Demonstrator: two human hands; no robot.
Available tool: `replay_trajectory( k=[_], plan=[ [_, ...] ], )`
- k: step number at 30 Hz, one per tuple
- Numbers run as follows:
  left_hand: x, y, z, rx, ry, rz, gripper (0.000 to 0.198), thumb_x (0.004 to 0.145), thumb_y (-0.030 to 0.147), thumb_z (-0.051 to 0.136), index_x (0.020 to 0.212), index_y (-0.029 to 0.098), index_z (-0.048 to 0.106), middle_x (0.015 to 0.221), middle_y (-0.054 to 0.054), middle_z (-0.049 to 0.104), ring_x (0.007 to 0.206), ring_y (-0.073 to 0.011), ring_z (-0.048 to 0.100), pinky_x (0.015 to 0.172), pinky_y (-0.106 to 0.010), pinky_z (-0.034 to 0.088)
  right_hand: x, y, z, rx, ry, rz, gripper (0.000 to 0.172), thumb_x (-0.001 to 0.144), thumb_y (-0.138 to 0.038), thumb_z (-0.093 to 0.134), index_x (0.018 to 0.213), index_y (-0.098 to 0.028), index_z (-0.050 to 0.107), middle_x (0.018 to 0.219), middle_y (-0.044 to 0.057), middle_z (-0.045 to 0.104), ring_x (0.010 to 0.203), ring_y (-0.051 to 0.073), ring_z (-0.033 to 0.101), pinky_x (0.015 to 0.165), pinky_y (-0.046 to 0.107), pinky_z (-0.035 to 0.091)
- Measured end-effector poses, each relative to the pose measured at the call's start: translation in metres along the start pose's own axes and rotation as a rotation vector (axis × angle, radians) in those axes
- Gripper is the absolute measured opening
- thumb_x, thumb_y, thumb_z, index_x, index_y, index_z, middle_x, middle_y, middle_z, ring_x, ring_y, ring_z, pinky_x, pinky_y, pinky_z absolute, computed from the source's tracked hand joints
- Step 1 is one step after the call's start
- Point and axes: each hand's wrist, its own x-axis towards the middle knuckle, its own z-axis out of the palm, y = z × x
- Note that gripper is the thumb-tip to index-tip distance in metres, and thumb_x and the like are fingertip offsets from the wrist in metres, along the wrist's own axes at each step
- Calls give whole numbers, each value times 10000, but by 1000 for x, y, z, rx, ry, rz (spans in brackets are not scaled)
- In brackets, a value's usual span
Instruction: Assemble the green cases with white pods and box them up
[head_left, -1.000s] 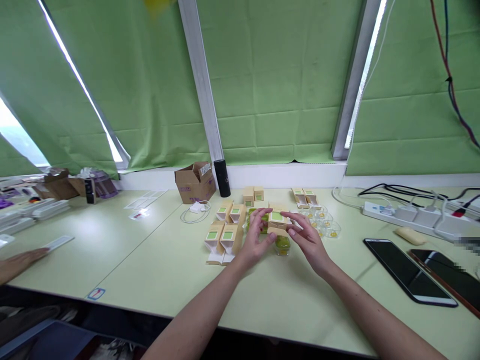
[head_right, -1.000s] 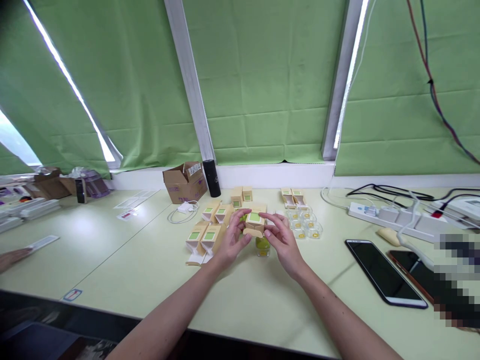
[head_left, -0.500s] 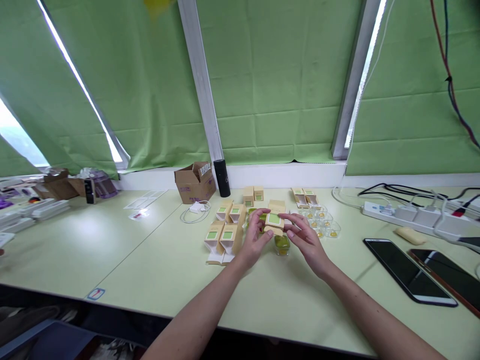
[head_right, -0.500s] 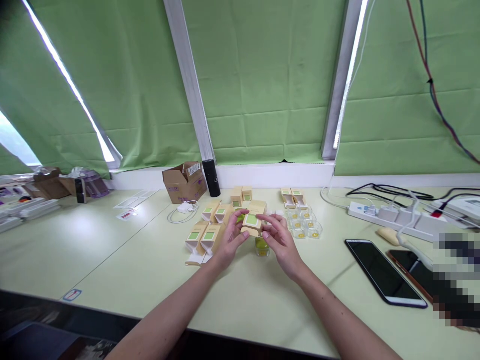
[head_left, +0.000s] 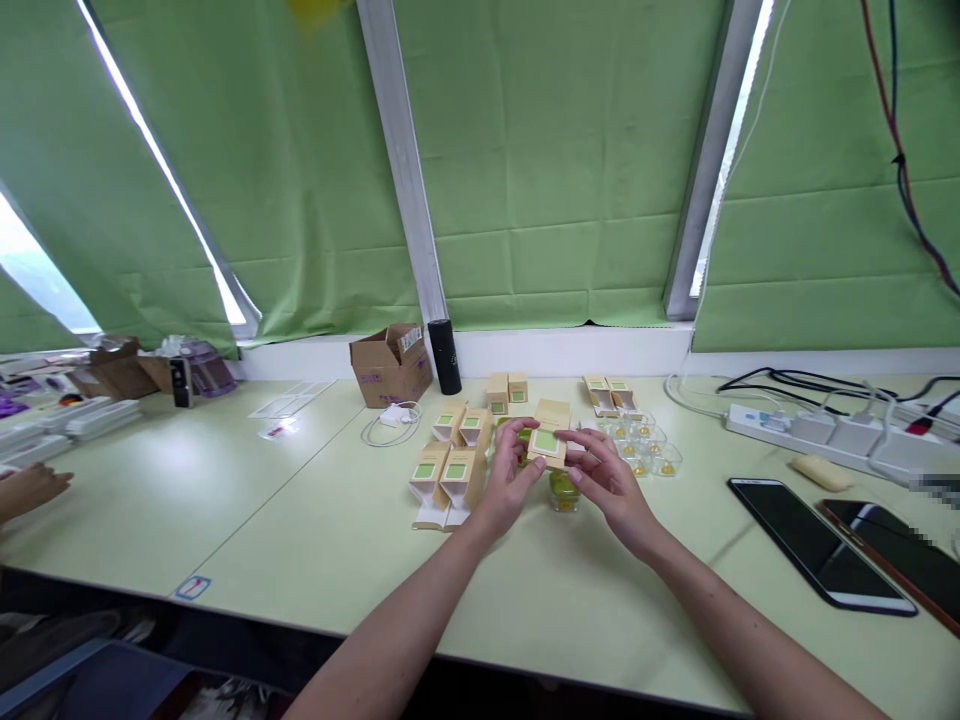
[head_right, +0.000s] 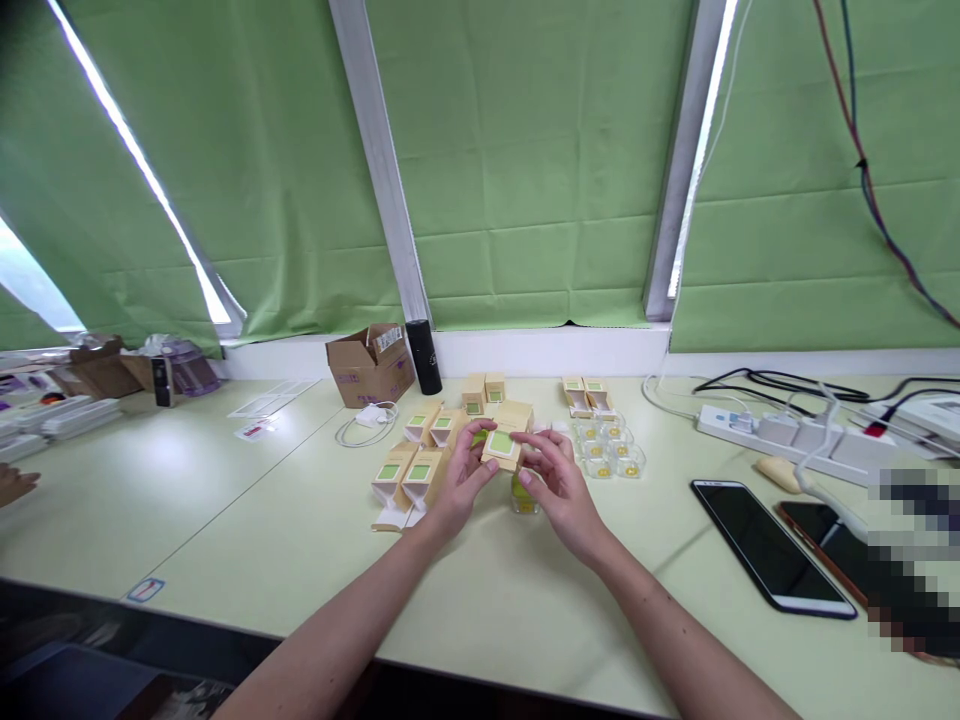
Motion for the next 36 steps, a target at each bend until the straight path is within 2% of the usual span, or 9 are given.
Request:
replay_trajectory(
  k=[9, 17, 36],
  plan=[
    [-3, 1, 1, 100, -17, 47, 481, 959, 480, 671, 1357, 254, 522, 1386, -127, 498, 1116, -252, 615, 975, -406, 526, 0, -1, 1, -64, 30, -18, 427, 916, -513, 737, 1309, -362, 671, 1297, 58, 427, 1058, 220, 687, 1039, 440, 565],
    [-2, 1, -1, 110, -47, 73, 552, 922, 506, 712, 1378, 266, 515, 1430, -126, 455, 1155, -266, 605, 1014, -426, 512, 1, -1, 2, -82, 36, -31, 390, 928, -487, 727, 1286, -348, 662, 1316, 64, 445, 961, 179, 680, 991, 419, 591],
    [-2, -3, 1, 194, 5, 119, 451, 952, 438, 693, 1339, 261, 543, 1463, -138, 419, 1210, -285, 599, 999, -454, 541, 2, -1, 3, -97, 75, -26, 363, 924, -505, 729, 1250, -352, 682, 1299, 52, 474, 979, 183, 704, 958, 408, 609]
  ],
)
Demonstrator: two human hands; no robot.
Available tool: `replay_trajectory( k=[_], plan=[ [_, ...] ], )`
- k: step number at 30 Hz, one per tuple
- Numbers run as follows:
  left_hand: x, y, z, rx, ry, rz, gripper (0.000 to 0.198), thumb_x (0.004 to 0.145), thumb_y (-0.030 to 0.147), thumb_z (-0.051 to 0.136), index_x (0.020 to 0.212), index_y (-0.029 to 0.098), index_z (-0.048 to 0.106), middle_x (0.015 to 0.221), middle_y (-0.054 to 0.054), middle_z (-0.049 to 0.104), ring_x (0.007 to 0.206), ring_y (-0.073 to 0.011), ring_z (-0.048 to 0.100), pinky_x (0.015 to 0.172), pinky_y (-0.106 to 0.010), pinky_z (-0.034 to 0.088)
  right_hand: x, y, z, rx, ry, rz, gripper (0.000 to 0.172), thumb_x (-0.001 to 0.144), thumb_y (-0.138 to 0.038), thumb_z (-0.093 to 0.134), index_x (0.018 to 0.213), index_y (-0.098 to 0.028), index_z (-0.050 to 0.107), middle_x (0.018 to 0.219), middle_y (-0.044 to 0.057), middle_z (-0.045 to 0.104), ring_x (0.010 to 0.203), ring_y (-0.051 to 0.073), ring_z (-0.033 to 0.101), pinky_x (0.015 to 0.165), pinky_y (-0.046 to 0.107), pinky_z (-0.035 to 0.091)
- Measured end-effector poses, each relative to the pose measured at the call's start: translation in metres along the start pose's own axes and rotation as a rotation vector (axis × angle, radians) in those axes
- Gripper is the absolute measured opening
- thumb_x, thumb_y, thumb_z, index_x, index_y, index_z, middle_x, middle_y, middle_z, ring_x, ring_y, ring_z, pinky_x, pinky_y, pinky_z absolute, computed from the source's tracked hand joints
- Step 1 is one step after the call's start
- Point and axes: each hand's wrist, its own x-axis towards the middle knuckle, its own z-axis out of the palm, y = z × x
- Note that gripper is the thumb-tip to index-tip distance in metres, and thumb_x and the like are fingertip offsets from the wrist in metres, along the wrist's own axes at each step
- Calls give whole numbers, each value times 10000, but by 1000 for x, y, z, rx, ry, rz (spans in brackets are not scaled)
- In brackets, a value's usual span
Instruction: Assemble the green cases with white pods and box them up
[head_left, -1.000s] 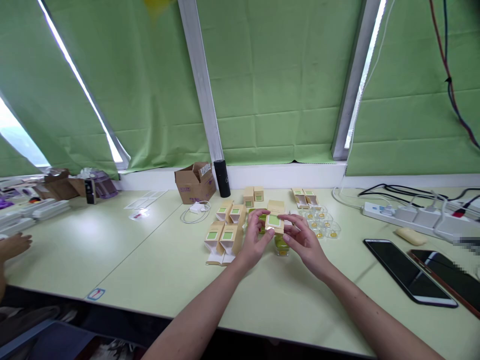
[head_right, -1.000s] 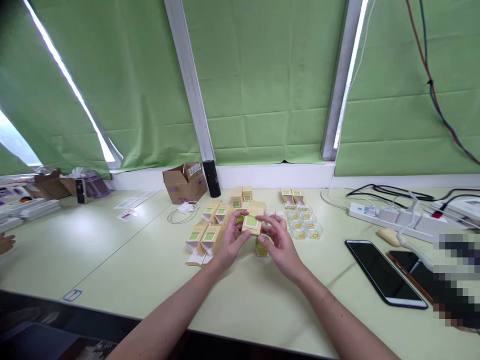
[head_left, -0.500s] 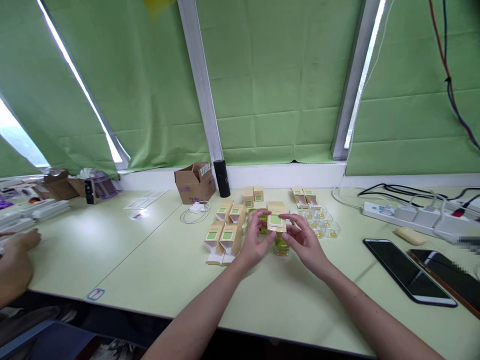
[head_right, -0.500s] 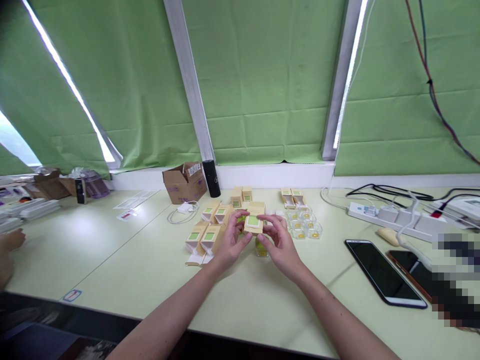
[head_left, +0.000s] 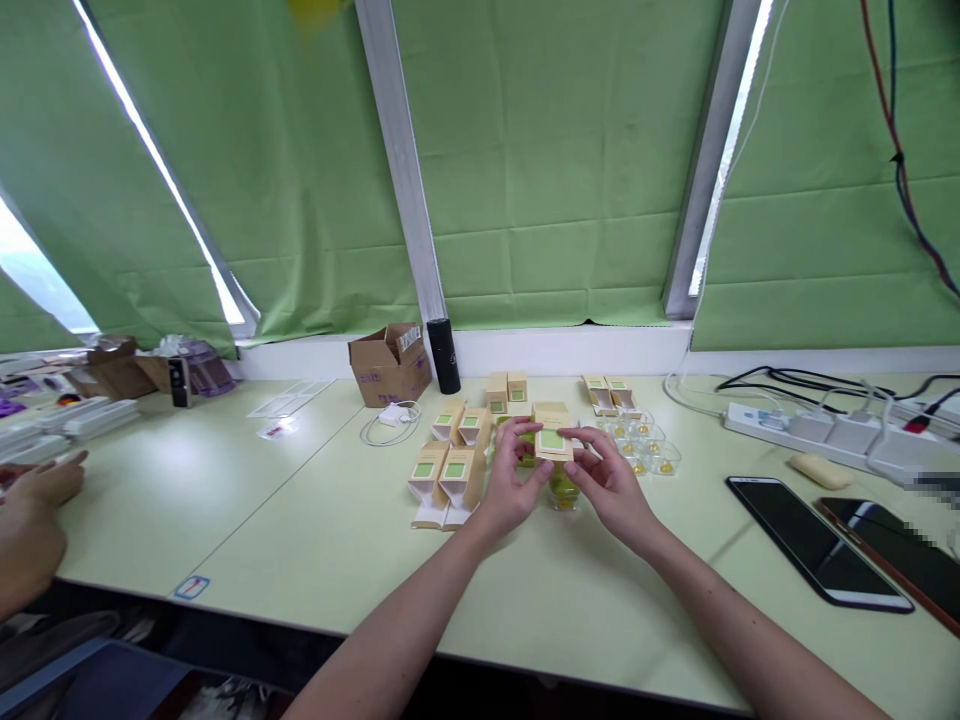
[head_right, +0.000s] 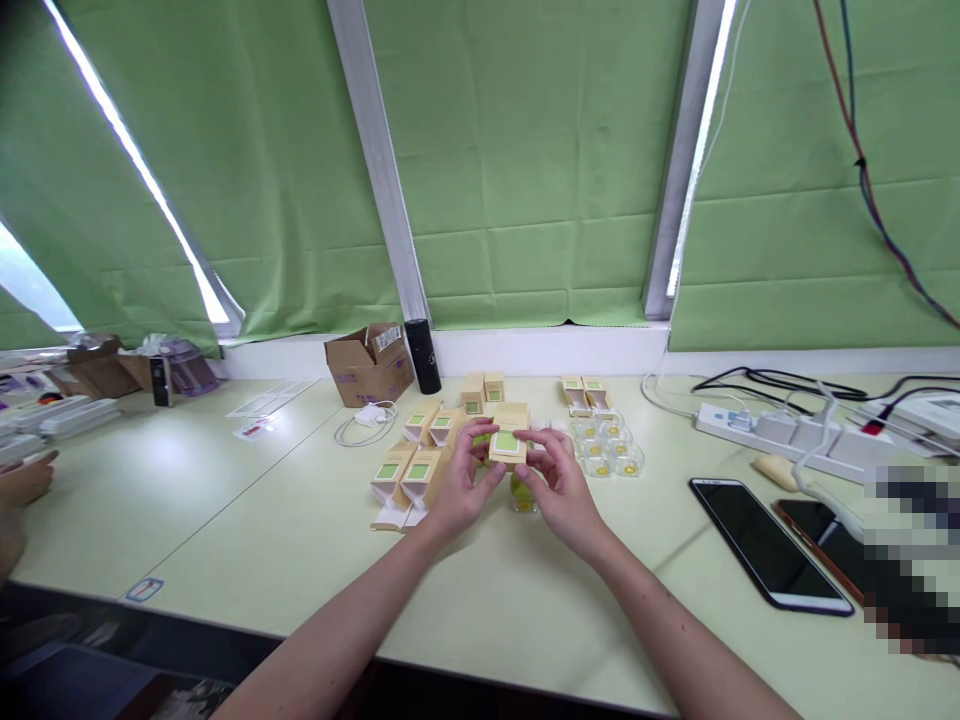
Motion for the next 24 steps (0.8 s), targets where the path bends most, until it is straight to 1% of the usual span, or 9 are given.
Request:
replay_trajectory(
  k=[5, 10, 17, 24],
  plan=[
    [0, -1, 1, 5, 12, -3, 441, 952, 456, 690, 1319, 251, 554, 1477, -145, 412, 1230, -290, 604, 1011, -458, 542, 0, -2, 0, -12, 5, 16, 348, 928, -506, 726, 1238, -351, 690, 1288, 53, 478, 955, 176, 702, 961, 412, 611],
    [-1, -2, 1, 4, 17, -3, 428, 956, 451, 690, 1312, 254, 558, 1481, -143, 409, 1211, -279, 619, 1013, -461, 546, 0, -2, 0, -3, -9, 20, 344, 939, -507, 712, 1239, -342, 679, 1297, 53, 478, 989, 185, 706, 980, 414, 603],
    [-1, -3, 2, 11, 25, -1, 411, 962, 445, 690, 1302, 248, 568, 1472, -147, 414, 1212, -280, 620, 1003, -459, 552, 1, 2, -1, -18, 3, 21, 325, 949, -502, 700, 1229, -336, 685, 1272, 44, 477, 941, 156, 690, 985, 404, 596],
    [-1, -4, 2, 25, 35, 1, 391, 967, 449, 685, 1280, 242, 575, 1472, -149, 417, 1251, -291, 598, 1003, -453, 549, 1, 4, 0, -44, 24, 17, 345, 938, -532, 701, 1209, -318, 702, 1256, 52, 503, 891, 153, 683, 922, 389, 611]
  ],
)
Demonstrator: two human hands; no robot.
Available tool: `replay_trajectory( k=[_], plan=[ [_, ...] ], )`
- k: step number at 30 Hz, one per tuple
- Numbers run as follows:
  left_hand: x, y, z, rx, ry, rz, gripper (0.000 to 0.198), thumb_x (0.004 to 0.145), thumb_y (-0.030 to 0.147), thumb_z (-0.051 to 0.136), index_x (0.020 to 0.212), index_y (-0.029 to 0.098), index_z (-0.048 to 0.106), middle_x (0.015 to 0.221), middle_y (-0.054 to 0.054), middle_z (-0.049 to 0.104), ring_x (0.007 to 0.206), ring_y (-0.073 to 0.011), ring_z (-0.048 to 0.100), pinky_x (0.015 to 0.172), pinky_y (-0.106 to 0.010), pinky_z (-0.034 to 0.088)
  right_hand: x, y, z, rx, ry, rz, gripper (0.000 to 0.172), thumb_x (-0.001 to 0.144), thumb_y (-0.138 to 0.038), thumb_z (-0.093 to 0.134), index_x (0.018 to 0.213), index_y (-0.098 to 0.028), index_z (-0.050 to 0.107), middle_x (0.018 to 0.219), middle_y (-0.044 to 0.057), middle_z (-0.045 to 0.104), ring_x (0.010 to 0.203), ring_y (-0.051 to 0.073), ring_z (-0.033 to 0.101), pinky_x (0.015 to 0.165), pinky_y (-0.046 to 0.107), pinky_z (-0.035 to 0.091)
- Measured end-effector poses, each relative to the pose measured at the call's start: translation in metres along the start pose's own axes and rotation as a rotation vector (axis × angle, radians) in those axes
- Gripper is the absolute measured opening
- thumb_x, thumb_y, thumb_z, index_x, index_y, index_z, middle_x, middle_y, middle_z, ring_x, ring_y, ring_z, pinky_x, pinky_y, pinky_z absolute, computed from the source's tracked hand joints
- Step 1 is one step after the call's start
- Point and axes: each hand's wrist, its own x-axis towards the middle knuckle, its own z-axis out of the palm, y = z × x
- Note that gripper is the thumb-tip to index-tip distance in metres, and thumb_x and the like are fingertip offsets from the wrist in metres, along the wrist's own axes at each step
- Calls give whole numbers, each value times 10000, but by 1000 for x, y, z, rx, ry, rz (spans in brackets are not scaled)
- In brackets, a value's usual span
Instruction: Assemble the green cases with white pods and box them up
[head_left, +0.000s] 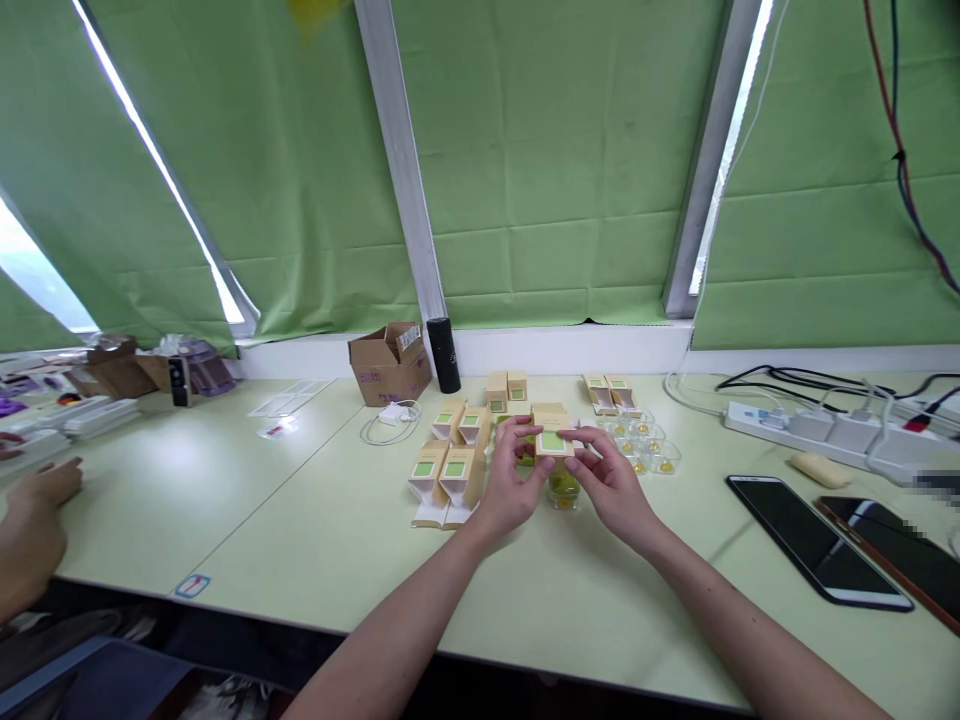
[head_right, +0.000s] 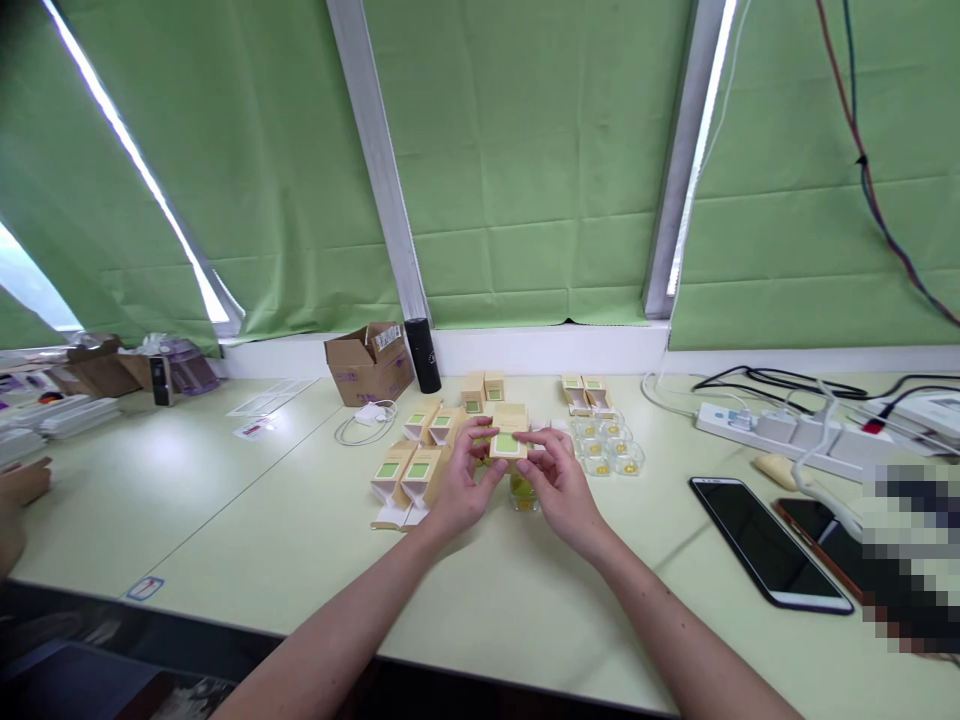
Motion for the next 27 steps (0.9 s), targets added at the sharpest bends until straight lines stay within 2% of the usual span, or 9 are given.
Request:
replay_trajectory(
  k=[4, 7, 11, 14, 18, 23, 27],
  plan=[
    [1, 4, -2, 17, -9, 20, 397, 979, 456, 664, 1310, 256, 579, 1467, -139, 435, 1341, -312, 535, 1028, -448, 528, 0, -1, -3, 1, -7, 7, 356, 939, -533, 700, 1239, -341, 699, 1339, 61, 508, 945, 171, 693, 960, 395, 598],
    [2, 10, -4, 37, -16, 17, 369, 1018, 464, 592, 1330, 267, 595, 1483, -131, 446, 1397, -309, 486, 1073, -453, 499, 1, -2, -6, 0, -22, 13, 387, 953, -552, 672, 1288, -361, 692, 1444, 74, 519, 1082, 217, 686, 1023, 417, 575],
    [3, 15, -5, 67, 1, 11, 358, 1043, 459, 537, 1350, 288, 606, 1502, -116, 459, 1428, -305, 463, 1119, -479, 472, 0, -1, -7, 27, -49, 37, 451, 962, -567, 651, 1364, -361, 662, 1519, 68, 564, 1313, 283, 607, 1167, 496, 473],
    [3, 16, -5, 142, 9, 36, 375, 1042, 430, 543, 1393, 307, 590, 1518, -110, 464, 1469, -312, 422, 1167, -520, 432, -1, -1, -6, 48, -57, 55, 496, 968, -553, 655, 1425, -365, 623, 1546, 49, 572, 1418, 296, 534, 1232, 537, 396],
    [2, 17, -7, 232, 26, 55, 409, 1038, 411, 558, 1433, 308, 574, 1544, -113, 454, 1489, -319, 406, 1210, -559, 384, -3, -4, -4, 113, -63, 36, 553, 992, -516, 639, 1517, -397, 514, 1635, 24, 483, 1496, 273, 459, 1253, 532, 372],
    [3, 16, -9, 254, 87, 45, 409, 1029, 424, 577, 1419, 305, 606, 1523, -105, 476, 1476, -309, 429, 1230, -537, 379, -4, -10, -2, 147, -98, -19, 659, 1011, -511, 610, 1600, -457, 320, 1702, 18, 378, 1541, 265, 406, 1275, 573, 312],
    [4, 16, -8, 234, 126, 24, 407, 1022, 444, 586, 1390, 276, 632, 1484, -121, 511, 1451, -323, 444, 1159, -521, 464, -9, -15, -1, 55, -119, -49, 678, 1017, -530, 584, 1615, -478, 267, 1737, -5, 299, 1593, 259, 309, 1292, 581, 255]
  ],
)
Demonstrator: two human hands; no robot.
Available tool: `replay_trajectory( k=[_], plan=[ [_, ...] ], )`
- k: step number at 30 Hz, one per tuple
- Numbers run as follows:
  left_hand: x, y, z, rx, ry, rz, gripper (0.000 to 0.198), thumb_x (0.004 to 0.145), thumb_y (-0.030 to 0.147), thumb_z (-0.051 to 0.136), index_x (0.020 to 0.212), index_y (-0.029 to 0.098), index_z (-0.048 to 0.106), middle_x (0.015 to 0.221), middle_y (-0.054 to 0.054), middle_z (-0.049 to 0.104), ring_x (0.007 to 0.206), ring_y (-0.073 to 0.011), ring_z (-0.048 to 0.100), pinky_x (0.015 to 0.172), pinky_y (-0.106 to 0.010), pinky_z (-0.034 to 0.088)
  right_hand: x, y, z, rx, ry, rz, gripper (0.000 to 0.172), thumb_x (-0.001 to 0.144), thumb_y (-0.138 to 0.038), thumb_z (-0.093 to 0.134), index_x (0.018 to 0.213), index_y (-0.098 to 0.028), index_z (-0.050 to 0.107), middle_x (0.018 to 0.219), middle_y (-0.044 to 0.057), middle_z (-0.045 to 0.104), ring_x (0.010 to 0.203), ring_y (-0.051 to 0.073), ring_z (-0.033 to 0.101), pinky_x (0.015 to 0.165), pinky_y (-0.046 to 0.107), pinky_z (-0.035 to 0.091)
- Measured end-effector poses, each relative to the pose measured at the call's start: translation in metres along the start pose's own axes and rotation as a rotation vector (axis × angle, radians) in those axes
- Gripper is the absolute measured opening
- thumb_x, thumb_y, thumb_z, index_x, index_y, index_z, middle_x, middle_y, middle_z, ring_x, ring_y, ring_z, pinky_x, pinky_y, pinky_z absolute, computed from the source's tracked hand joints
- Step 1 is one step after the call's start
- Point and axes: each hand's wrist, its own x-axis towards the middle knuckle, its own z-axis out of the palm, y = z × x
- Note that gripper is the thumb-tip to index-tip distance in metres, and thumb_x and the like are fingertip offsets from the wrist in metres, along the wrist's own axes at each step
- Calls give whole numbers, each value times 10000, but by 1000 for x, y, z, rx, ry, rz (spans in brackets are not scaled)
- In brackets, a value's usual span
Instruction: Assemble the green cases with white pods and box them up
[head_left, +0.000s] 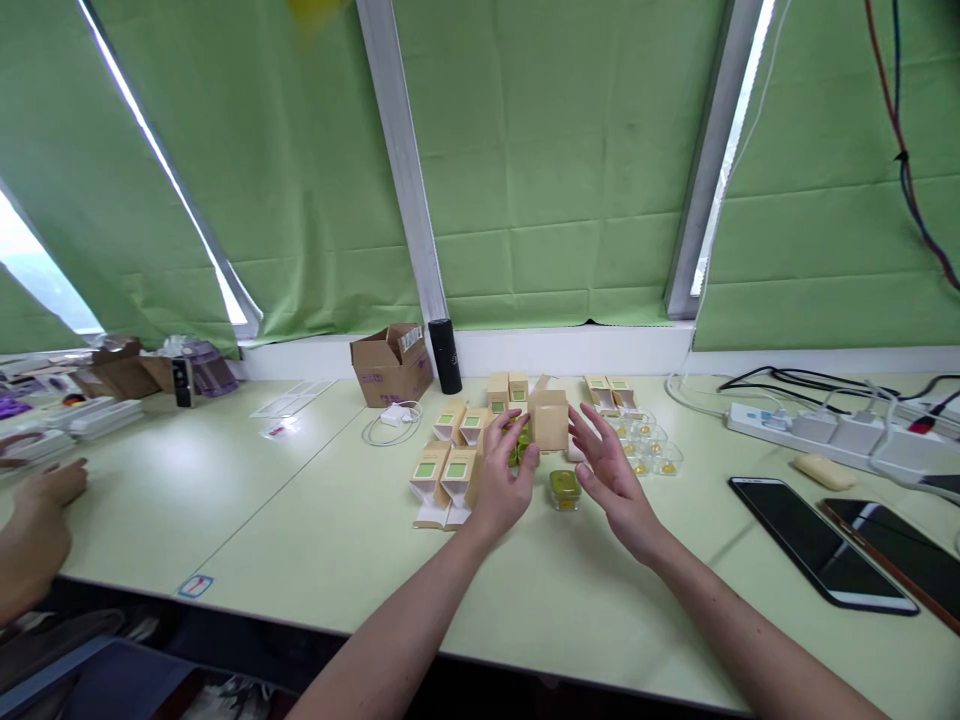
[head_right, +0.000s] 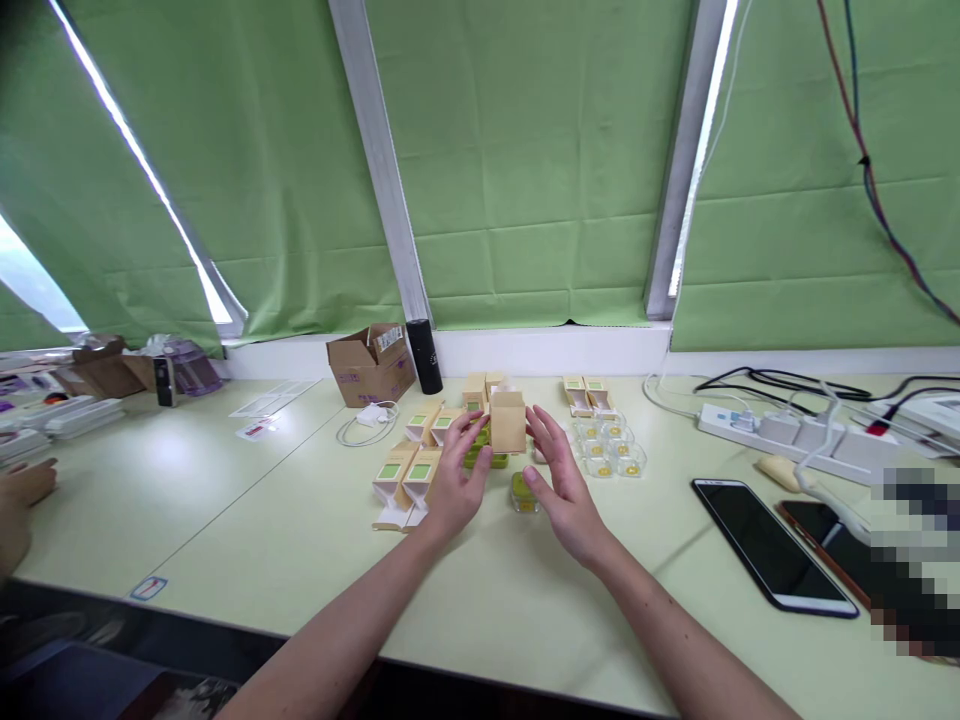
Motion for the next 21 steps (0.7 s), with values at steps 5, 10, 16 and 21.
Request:
replay_trajectory(
  k=[5, 10, 16, 21],
  plan=[
    [3, -4, 1, -59, 10, -34, 407, 1012, 480, 598, 1339, 245, 654, 1402, -132, 585, 1373, -318, 520, 1141, -491, 458, -5, -5, 5, -26, -65, -39, 651, 1043, -496, 550, 1621, -472, 252, 1733, 9, 317, 1630, 244, 210, 1297, 570, 227],
    [3, -11, 2, -72, 28, -113, 559, 955, 534, 663, 1405, 217, 564, 1342, -147, 630, 1221, -308, 592, 979, -440, 496, -8, -6, 8, -55, -146, -68, 621, 1067, -456, 507, 1629, -456, 243, 1727, 18, 332, 1614, 234, 262, 1302, 561, 214],
    [6, -22, 2, -147, 76, -146, 594, 916, 514, 727, 1391, 239, 498, 1269, -112, 648, 1096, -240, 618, 917, -368, 484, -9, -6, 6, -132, -169, -31, 626, 1064, -443, 504, 1627, -433, 230, 1683, 60, 408, 1592, 257, 304, 1286, 582, 198],
    [16, -35, -9, -254, 40, -261, 589, 852, 522, 777, 1295, 202, 559, 1219, -112, 662, 1027, -233, 654, 901, -369, 518, -1, 7, -7, -338, -3, 54, 610, 975, -409, 610, 1532, -339, 371, 1476, 102, 569, 1397, 283, 507, 1191, 535, 357]
  ],
)
